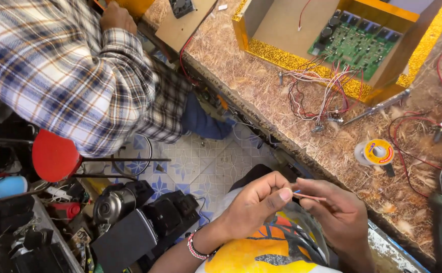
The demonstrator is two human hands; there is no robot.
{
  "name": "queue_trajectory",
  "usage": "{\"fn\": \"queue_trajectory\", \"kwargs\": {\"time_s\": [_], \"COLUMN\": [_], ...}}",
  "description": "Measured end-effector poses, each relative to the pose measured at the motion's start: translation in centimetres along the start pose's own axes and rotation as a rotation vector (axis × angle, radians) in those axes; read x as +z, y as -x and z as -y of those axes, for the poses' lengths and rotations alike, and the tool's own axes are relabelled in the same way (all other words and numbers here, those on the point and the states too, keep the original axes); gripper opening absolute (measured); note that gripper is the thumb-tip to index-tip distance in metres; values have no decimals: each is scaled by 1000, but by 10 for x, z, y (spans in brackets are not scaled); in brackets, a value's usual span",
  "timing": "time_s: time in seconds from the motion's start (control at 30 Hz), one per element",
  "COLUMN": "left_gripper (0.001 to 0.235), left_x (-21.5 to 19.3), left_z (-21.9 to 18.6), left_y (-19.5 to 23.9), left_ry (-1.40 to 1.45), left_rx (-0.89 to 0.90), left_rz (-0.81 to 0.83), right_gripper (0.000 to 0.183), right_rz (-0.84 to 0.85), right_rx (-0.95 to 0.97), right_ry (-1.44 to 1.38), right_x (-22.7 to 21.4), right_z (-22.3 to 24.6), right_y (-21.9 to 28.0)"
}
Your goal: The person uses pliers to strip insulation from several colored wires and places the stripped ends into a box. They repeatedly reach into a container of scrap wire, select individual wires, strip them, and deposit them into the box.
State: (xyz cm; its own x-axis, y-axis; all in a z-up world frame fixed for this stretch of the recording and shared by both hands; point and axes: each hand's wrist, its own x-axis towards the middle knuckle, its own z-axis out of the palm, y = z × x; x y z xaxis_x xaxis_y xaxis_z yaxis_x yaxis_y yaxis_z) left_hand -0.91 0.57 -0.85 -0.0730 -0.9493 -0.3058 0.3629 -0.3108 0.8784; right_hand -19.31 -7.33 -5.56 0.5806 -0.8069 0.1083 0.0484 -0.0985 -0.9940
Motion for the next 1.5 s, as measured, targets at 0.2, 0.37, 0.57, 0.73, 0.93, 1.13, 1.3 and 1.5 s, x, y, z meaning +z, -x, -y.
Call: {"fn": "queue_trajectory", "kwargs": {"time_s": [0.2, 0.37, 0.57, 0.73, 0.93, 1.13, 1.3, 1.5], "left_gripper": [31, 37, 30, 35, 35, 38, 40, 36], "left_x": [9, 15, 17, 21, 19, 20, 19, 21], "left_z": [-2, -1, -5, -15, -10, -14, -12, -10], "left_y": [2, 5, 7, 6, -1, -4, -7, -13], "left_ry": [-140, -247, -419, -489, -596, -585, -574, -520], "left_rx": [85, 125, 237, 284, 390, 351, 328, 307], "left_rz": [-76, -110, -117, -103, -22, 25, 31, 86], "right_gripper": [10, 8, 9, 9, 10, 15, 18, 17], "right_rz": [-104, -139, -331, -224, -188, -123, -70, -220], "right_rx": [-135, -344, -227, -138, -121, -109, -202, -192], "right_ry": [-1, 124, -336, -543, -653, -749, -758, -625], "right_x": [5, 11, 6, 0, -10, -13, -12, -17], "right_z": [0, 9, -23, -22, -27, -24, -18, -8], "right_y": [3, -3, 3, 4, 3, 4, 0, -7]}}
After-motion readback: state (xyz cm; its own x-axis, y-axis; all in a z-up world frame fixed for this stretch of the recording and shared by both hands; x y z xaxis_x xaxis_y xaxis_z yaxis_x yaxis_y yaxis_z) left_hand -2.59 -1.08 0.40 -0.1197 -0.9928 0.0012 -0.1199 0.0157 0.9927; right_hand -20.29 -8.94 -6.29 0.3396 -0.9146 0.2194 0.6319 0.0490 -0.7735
